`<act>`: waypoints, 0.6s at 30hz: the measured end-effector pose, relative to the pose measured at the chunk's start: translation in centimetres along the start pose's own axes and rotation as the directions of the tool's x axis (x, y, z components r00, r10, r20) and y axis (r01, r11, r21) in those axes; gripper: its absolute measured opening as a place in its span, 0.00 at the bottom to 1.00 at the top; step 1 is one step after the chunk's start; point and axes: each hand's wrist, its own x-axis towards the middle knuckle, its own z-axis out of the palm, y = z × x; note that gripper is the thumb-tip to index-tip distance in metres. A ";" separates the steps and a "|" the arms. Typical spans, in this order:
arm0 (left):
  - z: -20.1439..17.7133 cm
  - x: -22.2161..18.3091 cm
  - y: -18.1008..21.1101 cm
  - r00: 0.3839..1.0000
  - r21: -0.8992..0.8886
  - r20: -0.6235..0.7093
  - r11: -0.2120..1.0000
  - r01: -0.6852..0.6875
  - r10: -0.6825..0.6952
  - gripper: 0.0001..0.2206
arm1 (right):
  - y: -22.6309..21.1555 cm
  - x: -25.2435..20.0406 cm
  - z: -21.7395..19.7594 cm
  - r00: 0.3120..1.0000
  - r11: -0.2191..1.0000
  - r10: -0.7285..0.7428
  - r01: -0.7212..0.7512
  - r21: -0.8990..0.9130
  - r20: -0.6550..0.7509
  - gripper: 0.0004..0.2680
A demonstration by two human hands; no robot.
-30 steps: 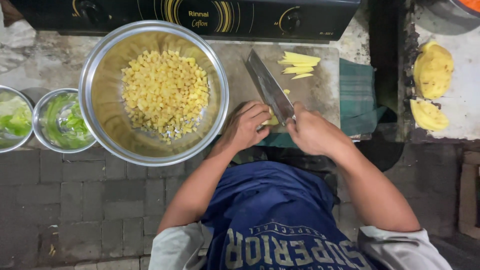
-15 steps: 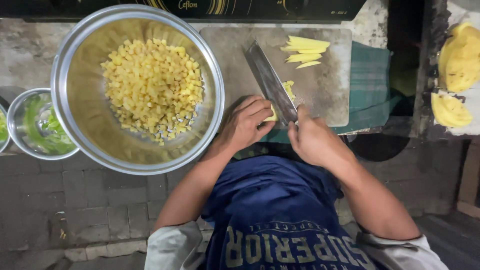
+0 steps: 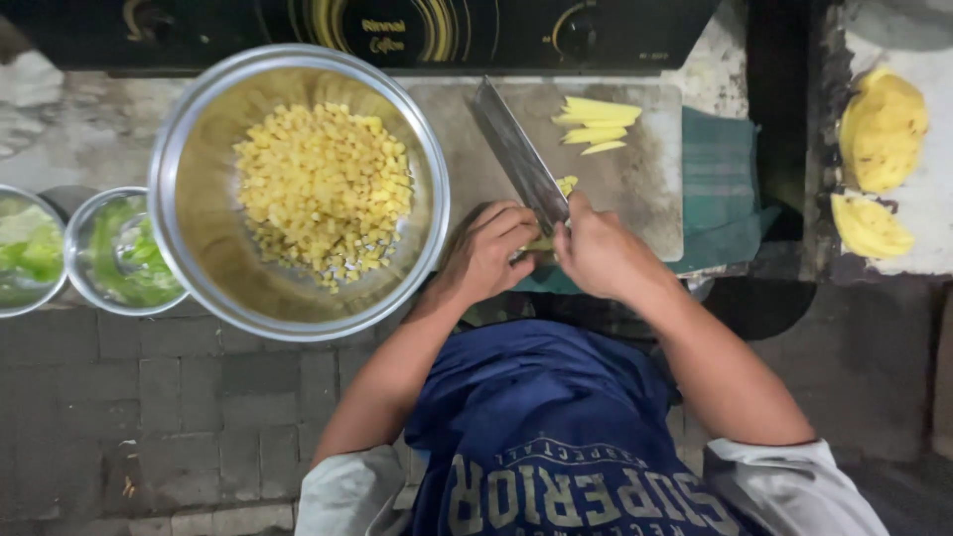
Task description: Dicing a potato on a cutting board using a large knife
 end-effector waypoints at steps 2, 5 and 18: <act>0.0 -0.4 -0.2 1.000 0.014 -0.007 1.000 -0.010 0.010 0.09 | -0.7 -0.1 -1.1 1.000 1.000 0.000 0.000 0.007 0.031 0.11; 0.3 -0.8 -0.6 1.000 0.009 -0.027 1.000 -0.010 0.010 0.10 | -1.4 -0.4 -1.9 0.996 1.000 0.025 -0.026 0.002 0.088 0.12; 0.1 -0.3 -0.1 0.999 -0.034 -0.042 0.999 0.012 -0.013 0.06 | -1.3 -2.6 -0.8 0.985 0.993 0.117 -0.115 -0.026 0.127 0.12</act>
